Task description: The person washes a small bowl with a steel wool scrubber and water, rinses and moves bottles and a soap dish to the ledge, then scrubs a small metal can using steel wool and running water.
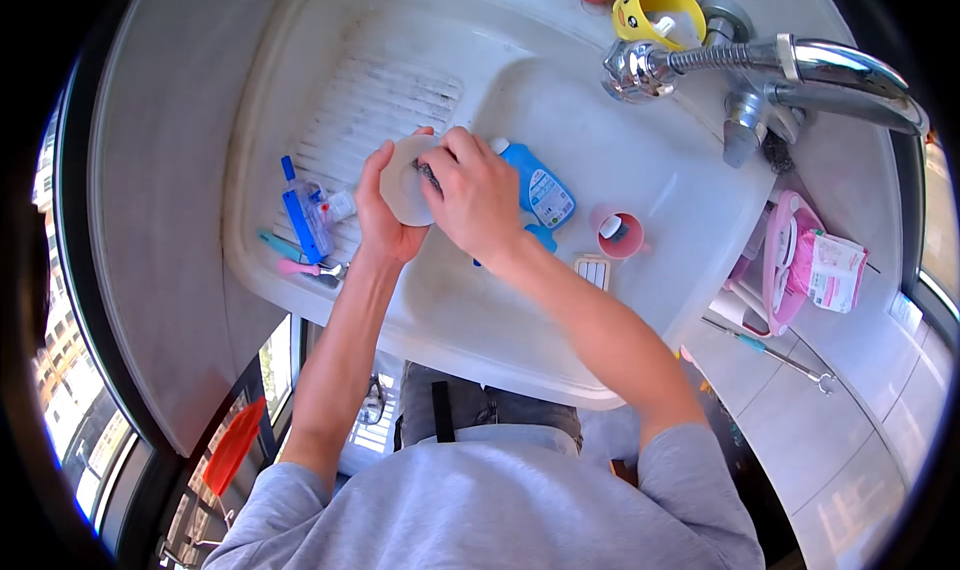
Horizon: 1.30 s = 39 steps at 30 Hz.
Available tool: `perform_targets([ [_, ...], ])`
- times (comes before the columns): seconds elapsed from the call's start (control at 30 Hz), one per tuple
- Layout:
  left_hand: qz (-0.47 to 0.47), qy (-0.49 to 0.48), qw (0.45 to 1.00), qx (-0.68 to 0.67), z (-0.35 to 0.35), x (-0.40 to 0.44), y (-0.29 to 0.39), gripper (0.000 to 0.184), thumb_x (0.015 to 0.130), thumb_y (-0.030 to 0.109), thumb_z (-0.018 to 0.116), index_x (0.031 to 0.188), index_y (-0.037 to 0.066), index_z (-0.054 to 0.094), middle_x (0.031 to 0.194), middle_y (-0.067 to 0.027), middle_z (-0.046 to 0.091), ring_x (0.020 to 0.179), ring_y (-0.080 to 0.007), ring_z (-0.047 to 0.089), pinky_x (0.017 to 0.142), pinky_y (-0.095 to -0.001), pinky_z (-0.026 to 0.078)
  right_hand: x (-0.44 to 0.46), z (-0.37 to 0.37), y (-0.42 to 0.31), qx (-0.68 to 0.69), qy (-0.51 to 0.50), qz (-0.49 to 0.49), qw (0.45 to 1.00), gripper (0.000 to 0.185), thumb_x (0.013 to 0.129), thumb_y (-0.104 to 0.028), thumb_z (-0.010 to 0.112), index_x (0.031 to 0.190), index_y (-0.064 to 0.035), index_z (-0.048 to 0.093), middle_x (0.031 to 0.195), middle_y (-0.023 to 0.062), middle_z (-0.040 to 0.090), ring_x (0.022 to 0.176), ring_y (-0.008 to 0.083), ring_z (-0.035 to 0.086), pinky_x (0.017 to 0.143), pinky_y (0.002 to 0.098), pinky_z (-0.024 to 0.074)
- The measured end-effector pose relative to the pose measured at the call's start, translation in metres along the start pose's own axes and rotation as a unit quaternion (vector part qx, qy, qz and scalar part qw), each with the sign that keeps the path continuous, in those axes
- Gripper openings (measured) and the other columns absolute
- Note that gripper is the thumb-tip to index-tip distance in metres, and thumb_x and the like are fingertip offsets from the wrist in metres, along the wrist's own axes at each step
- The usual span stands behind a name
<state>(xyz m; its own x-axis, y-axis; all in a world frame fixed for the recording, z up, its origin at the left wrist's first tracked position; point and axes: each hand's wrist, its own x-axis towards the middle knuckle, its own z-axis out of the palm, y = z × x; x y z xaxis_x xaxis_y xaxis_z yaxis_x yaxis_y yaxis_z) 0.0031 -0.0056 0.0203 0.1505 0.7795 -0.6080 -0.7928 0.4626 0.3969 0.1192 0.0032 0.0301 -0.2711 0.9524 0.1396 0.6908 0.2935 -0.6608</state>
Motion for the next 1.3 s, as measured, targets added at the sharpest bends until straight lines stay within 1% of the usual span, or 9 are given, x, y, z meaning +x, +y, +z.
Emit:
perform_targets([
  [0.1, -0.001, 0.016, 1.0, -0.012, -0.003, 0.0, 0.004, 0.05, 0.093, 0.041, 0.04, 0.121, 0.001, 0.051, 0.109, -0.013, 0.06, 0.103, -0.0228, 0.058, 0.091, -0.0355, 0.046, -0.002, 0.013, -0.009, 0.061, 0.059, 0.03, 0.996, 0.013, 0.07, -0.008, 0.071, 0.082, -0.0096, 0.065, 0.083, 0.0038, 0.056, 0.073, 0.024, 0.06, 0.058, 0.0358, 0.0477],
  [0.3, -0.033, -0.007, 0.999, 0.028, -0.01, -0.007, 0.005, 0.055, 0.093, 0.044, 0.039, 0.122, 0.0, 0.051, 0.114, -0.0144, 0.06, 0.107, -0.0227, 0.057, 0.093, -0.0361, 0.045, -0.017, 0.0, -0.002, 0.071, -0.077, -0.036, 0.994, 0.01, 0.071, -0.011, 0.069, 0.08, -0.0097, 0.064, 0.084, 0.0038, 0.054, 0.074, 0.0236, 0.06, 0.057, 0.0367, 0.049],
  [0.6, -0.078, -0.027, 0.989, -0.127, -0.008, 0.003, 0.002, 0.054, 0.096, 0.045, 0.033, 0.12, 0.001, 0.054, 0.109, -0.0106, 0.061, 0.104, -0.0212, 0.058, 0.091, -0.0344, 0.046, 0.004, 0.013, -0.025, 0.086, 0.056, 0.035, 0.994, 0.012, 0.072, -0.01, 0.069, 0.084, -0.0105, 0.064, 0.085, 0.0043, 0.056, 0.074, 0.0246, 0.06, 0.06, 0.0345, 0.0486],
  [0.7, -0.044, 0.116, 0.992, -0.008, 0.011, -0.008, 0.015, 0.056, 0.092, 0.052, 0.036, 0.11, 0.006, 0.061, 0.1, -0.0122, 0.066, 0.093, -0.0264, 0.063, 0.086, -0.0389, 0.049, -0.001, 0.012, -0.028, 0.135, 0.024, -0.003, 0.991, 0.013, 0.072, -0.01, 0.069, 0.084, -0.0106, 0.064, 0.085, 0.0052, 0.056, 0.073, 0.0259, 0.06, 0.061, 0.0355, 0.0488],
  [0.8, -0.077, 0.027, 0.992, -0.096, -0.018, -0.005, 0.002, 0.051, 0.097, 0.043, 0.032, 0.115, 0.002, 0.056, 0.107, -0.0093, 0.061, 0.103, -0.0205, 0.058, 0.09, -0.0337, 0.047, 0.002, 0.013, -0.022, 0.12, 0.018, -0.019, 0.992, 0.012, 0.073, -0.011, 0.069, 0.084, -0.0108, 0.064, 0.085, 0.0059, 0.056, 0.074, 0.0265, 0.06, 0.062, 0.0364, 0.0488],
  [0.9, -0.05, -0.057, 0.993, -0.091, -0.012, 0.0, 0.008, 0.051, 0.098, 0.036, 0.029, 0.125, -0.001, 0.05, 0.121, -0.0193, 0.057, 0.115, -0.0275, 0.053, 0.1, -0.0362, 0.04, 0.004, 0.017, -0.024, 0.133, 0.03, -0.009, 0.991, 0.012, 0.072, -0.012, 0.069, 0.083, -0.0104, 0.064, 0.084, 0.0064, 0.056, 0.073, 0.0265, 0.06, 0.062, 0.0363, 0.0484],
  [0.97, -0.06, -0.015, 0.997, -0.055, -0.01, -0.006, 0.008, 0.043, 0.097, 0.039, 0.032, 0.108, 0.006, 0.058, 0.107, -0.0071, 0.061, 0.103, -0.019, 0.058, 0.089, -0.0332, 0.047, -0.002, 0.016, -0.023, 0.141, 0.029, -0.041, 0.989, 0.012, 0.073, -0.012, 0.069, 0.083, -0.0099, 0.064, 0.084, 0.0071, 0.056, 0.073, 0.0267, 0.06, 0.062, 0.0359, 0.0483],
  [1.0, -0.063, -0.099, 0.983, -0.144, -0.046, 0.004, -0.001, 0.045, 0.097, 0.038, 0.032, 0.112, 0.005, 0.057, 0.109, -0.0081, 0.061, 0.105, -0.0202, 0.058, 0.091, -0.0336, 0.047, 0.006, 0.019, -0.016, 0.122, 0.034, -0.018, 0.992, 0.012, 0.073, -0.011, 0.069, 0.082, -0.0094, 0.063, 0.084, 0.0068, 0.057, 0.073, 0.0264, 0.06, 0.062, 0.0354, 0.0486],
  [1.3, -0.022, 0.051, 0.998, -0.014, -0.01, 0.015, 0.011, 0.048, 0.091, 0.042, 0.047, 0.117, 0.002, 0.054, 0.101, -0.0099, 0.061, 0.106, -0.0205, 0.057, 0.088, -0.0353, 0.047, 0.024, 0.015, 0.012, 0.063, 0.064, -0.008, 0.996, 0.011, 0.073, -0.01, 0.07, 0.083, -0.0093, 0.065, 0.084, 0.0052, 0.057, 0.071, 0.0245, 0.059, 0.058, 0.0351, 0.0478],
])
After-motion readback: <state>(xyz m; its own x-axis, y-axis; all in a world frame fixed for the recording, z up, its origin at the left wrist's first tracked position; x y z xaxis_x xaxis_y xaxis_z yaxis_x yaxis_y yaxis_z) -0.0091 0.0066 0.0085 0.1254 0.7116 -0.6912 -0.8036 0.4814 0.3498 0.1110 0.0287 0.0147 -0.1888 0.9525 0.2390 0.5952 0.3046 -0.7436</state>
